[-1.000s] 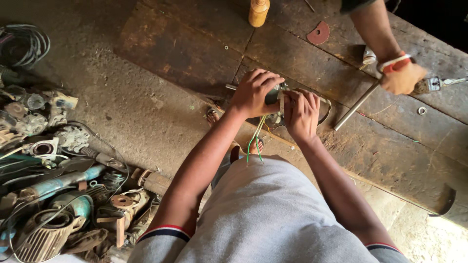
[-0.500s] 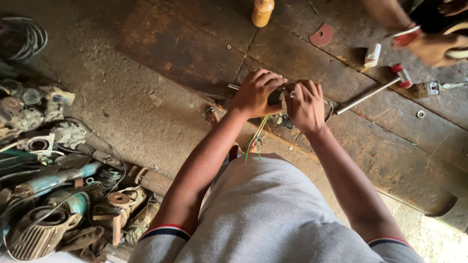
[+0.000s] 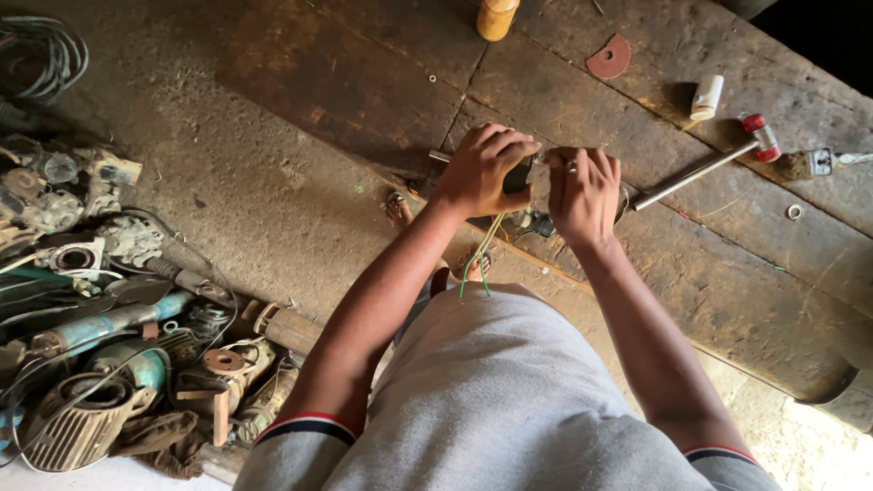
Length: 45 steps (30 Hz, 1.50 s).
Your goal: The person is repairing a small electrical component, likely a motor or switch, on a wooden workbench. They use a wrench to tighten connections and then wrap the wires with black electrical tape.
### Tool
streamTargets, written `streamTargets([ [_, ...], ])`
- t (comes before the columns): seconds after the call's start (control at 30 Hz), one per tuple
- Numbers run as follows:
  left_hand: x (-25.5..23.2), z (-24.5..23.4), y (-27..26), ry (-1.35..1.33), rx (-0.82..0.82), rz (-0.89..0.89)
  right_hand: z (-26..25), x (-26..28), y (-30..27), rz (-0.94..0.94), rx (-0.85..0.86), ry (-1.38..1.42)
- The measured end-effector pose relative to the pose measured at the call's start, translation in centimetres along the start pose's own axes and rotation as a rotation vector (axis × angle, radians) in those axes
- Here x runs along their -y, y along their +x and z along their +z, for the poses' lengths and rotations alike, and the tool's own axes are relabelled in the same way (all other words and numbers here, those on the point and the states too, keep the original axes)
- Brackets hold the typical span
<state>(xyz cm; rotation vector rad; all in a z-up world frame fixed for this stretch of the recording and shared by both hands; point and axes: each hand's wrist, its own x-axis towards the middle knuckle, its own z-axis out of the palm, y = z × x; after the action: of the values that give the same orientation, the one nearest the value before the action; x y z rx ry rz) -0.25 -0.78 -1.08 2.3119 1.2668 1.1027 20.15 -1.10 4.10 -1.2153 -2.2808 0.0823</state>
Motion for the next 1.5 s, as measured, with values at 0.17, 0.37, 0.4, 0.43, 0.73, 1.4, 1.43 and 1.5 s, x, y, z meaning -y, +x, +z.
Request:
streamTargets([
  [0.17,-0.4,-0.2,0.1,0.005,0.004,-0.006,-0.4,1.0,-0.1,0.041,0.009,0.023],
  [0.37,-0.4,-0.1,0.3,0.001,0.022,-0.03,0.1,1.1,-0.5,-0.035,-0.029,-0.012],
  [0.4,-0.4,0.0,0.4,0.006,0.022,-0.026,0.1,0.9,-0.7,-0.033,-0.028,-0.01],
  [0.43,-0.4,0.0,0.4,0.013,0.022,-0.023,0.3,0.6,-0.8,-0.034,-0.025,-0.009],
  [0.73,-0.2,0.5,0.0,0.023,0.021,-0.024,1.0,-0.6,-1.8,-0.006,-0.027,0.018],
  [1.4,-0.4,0.2,0.5,0.002,0.003,-0.026,-0.3,0.4,-0.3,-0.058,0.06,0.037],
  [1.43,-0.4,0.0,0.6,-0.009,0.004,-0.025,-0.2,0.6,-0.6,-0.055,0.033,0.037],
  [1.5,-0.4,-0.2,0.6,-0.013,0.003,-0.016,0.2,0.6,-1.4,-0.049,-0.02,0.036],
])
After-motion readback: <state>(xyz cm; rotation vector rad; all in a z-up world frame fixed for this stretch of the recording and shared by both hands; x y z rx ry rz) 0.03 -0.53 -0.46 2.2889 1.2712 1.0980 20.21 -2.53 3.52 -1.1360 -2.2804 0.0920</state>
